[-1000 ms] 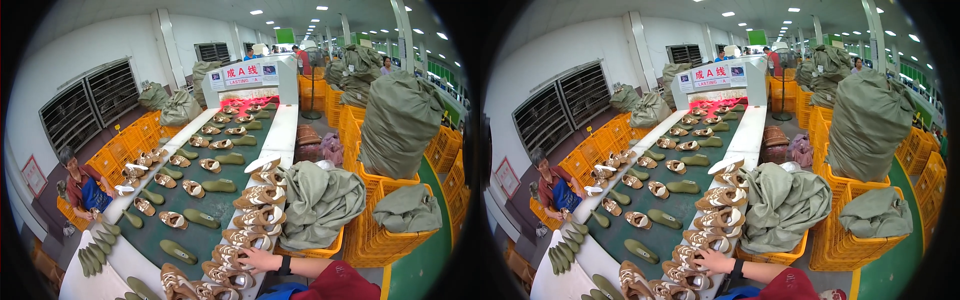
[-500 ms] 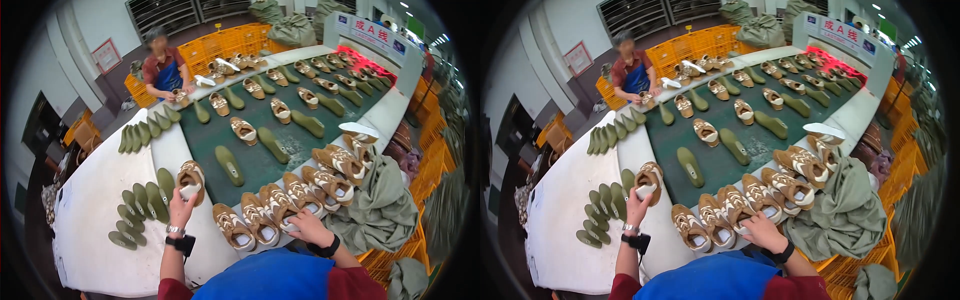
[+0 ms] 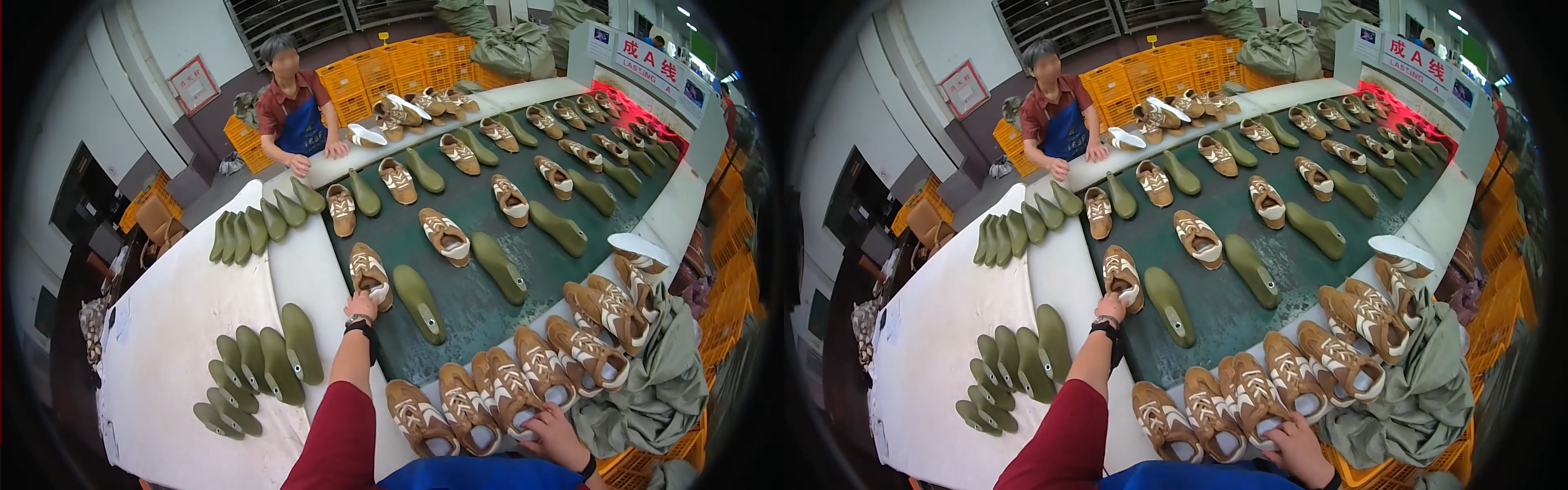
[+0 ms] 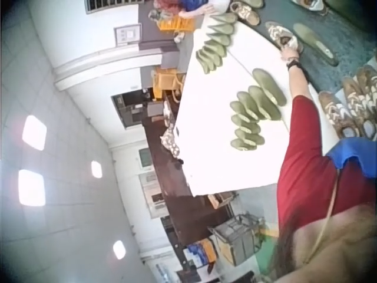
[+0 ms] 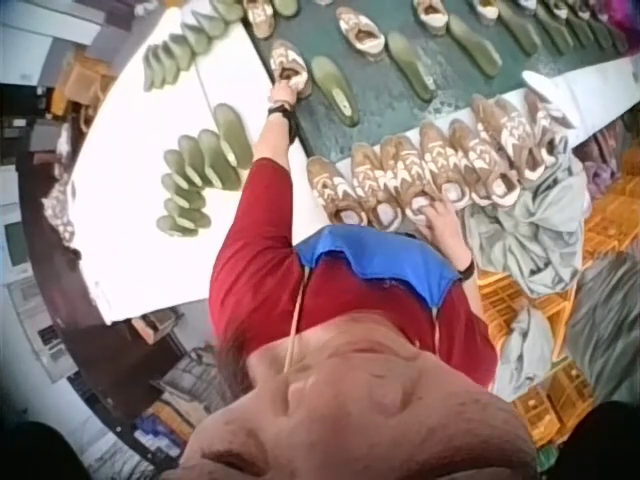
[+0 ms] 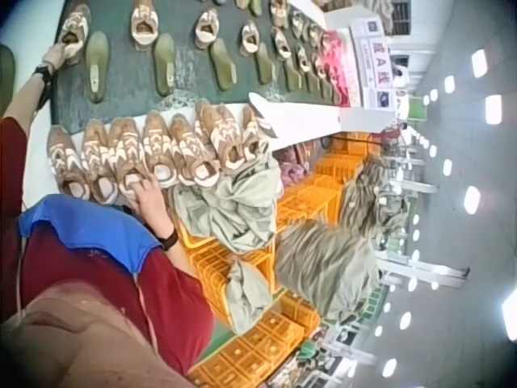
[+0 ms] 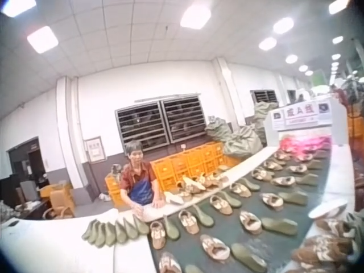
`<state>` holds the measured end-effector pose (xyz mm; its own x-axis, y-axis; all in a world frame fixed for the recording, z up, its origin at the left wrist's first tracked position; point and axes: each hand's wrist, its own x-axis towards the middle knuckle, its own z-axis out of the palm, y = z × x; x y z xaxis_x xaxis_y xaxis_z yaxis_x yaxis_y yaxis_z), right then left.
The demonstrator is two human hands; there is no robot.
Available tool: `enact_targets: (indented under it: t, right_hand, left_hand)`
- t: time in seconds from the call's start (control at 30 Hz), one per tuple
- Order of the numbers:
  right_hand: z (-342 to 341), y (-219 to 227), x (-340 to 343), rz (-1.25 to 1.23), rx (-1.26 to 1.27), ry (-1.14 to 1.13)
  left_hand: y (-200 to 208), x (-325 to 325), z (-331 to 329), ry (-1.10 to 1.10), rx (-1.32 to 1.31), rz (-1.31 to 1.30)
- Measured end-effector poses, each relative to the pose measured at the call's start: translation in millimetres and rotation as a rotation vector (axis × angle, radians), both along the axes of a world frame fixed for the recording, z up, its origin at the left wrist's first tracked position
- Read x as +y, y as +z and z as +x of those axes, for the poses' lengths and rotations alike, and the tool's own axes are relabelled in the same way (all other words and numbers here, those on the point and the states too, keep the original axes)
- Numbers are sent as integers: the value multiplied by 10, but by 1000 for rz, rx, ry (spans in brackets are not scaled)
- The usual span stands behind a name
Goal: Insert shoe lasts into partially assembled footwear and organize them on a conveyor line.
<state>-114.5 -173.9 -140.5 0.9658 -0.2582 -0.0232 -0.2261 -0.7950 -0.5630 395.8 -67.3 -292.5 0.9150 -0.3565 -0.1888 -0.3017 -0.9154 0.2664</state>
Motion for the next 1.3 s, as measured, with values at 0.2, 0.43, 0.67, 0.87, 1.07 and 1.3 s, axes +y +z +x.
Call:
enact_targets:
  t: [0.2,0.43,0.67,0.87,1.07,1.3]
  right_hand:
    - [76,-21,11,-51,12,-38]
    - [160,-19,3,-61,-30,-38]
    - [29,-86,127,-123,-70,-24]
    - [-21,-115,193,-100,-123,-57]
    - [6,24,173,-74,-141,-131]
    - [265,365,418,-103,-98,-109]
  left_hand:
    - [348,96,104,-187,-105,114]
    - [1088,1701,-1,278,-66,441]
    - [933,2206,-357,490,133,267]
    - [990,2270,-1056,494,63,94]
    - [850,2482,-1847,318,92,39]
    - [900,2608,-2272,171,-34,-14]
